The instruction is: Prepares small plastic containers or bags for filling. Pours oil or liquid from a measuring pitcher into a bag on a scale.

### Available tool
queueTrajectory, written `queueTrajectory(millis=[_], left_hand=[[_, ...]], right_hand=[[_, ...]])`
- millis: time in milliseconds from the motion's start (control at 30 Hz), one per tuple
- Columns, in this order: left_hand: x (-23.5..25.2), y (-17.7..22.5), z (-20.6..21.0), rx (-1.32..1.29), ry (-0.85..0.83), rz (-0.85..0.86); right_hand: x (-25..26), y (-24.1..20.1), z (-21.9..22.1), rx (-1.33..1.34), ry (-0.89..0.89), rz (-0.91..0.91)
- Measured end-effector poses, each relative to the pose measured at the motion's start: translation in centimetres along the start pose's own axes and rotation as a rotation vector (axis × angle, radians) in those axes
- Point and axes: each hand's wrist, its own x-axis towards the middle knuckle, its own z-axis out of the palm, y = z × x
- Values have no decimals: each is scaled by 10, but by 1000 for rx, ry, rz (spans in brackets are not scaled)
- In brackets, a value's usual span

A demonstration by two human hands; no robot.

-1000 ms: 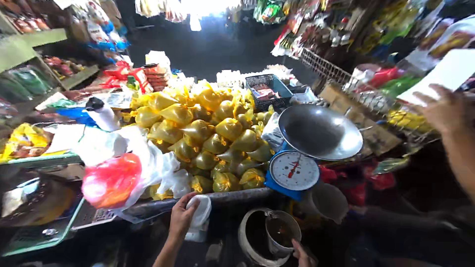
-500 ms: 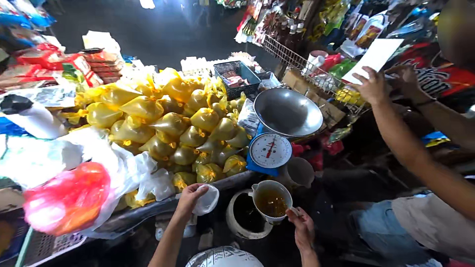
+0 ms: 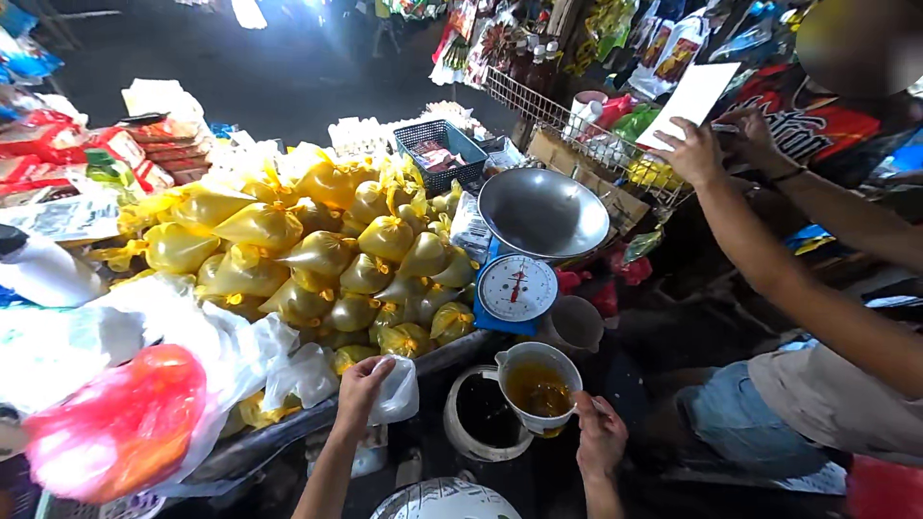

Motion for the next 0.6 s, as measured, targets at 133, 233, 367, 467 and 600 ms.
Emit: queueTrajectory(millis=[133,233,367,467,600], left_hand=[[7,10,6,-60,-119,-9],[13,19,13,-155,-263,-57],[25,24,23,-161,-249,-6],[31,36,32,-111,-244,34],[39,56,43,6,-283,122]], right_hand=[[5,-16,3,54,82,-38],[8,-25,1,72,111,-54],[13,-40,-1,85,118,-33],[15,-49,-4,128,143,-38],[20,-67,-8,150,123,-86]])
